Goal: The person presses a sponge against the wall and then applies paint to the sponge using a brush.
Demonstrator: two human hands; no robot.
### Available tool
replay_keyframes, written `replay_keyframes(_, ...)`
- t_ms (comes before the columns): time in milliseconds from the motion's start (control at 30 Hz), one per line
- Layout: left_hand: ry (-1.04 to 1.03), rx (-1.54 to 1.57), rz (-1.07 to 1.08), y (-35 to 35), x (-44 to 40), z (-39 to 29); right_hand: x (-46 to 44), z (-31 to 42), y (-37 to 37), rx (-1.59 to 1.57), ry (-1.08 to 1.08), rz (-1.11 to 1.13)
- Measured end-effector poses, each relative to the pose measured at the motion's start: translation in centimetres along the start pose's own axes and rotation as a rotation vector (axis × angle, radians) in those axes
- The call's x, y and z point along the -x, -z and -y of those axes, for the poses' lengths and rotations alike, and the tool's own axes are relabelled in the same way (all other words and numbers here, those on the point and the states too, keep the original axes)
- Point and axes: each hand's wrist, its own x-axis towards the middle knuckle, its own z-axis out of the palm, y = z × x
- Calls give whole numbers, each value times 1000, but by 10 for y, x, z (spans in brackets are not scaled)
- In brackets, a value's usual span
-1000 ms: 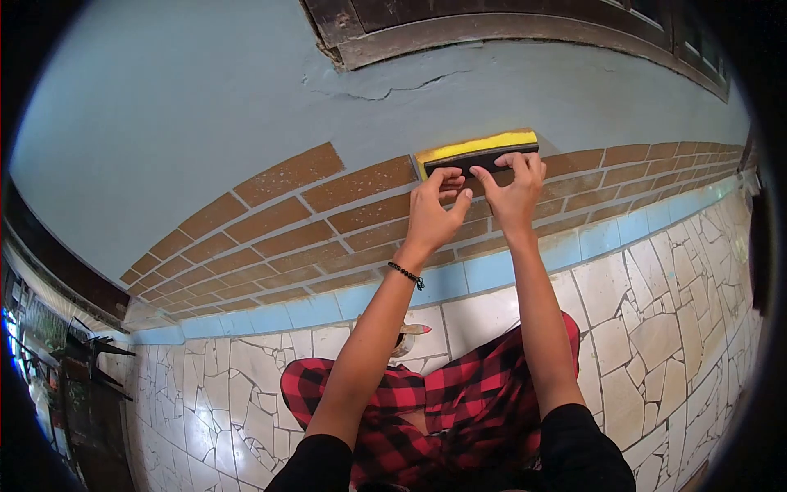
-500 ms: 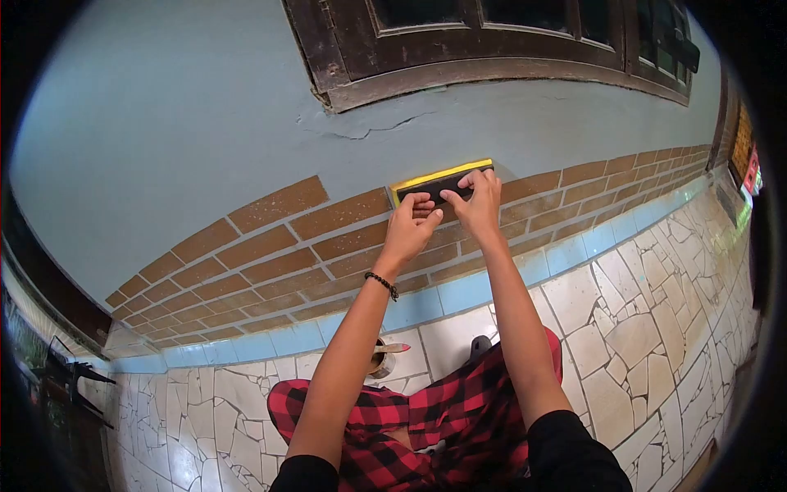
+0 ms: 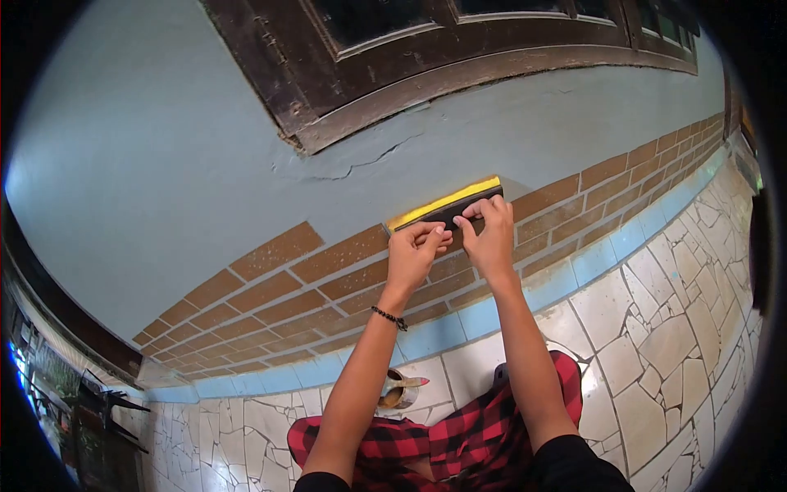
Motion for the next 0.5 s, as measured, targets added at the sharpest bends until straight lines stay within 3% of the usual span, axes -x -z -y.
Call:
replay_keyframes(233,68,66,-81,-3,-8,-2,-2,0,0,-32,-24,12)
replay_keyframes(500,-7,60,-109,-8,-2,1,2,4,0,-22,-14,-9)
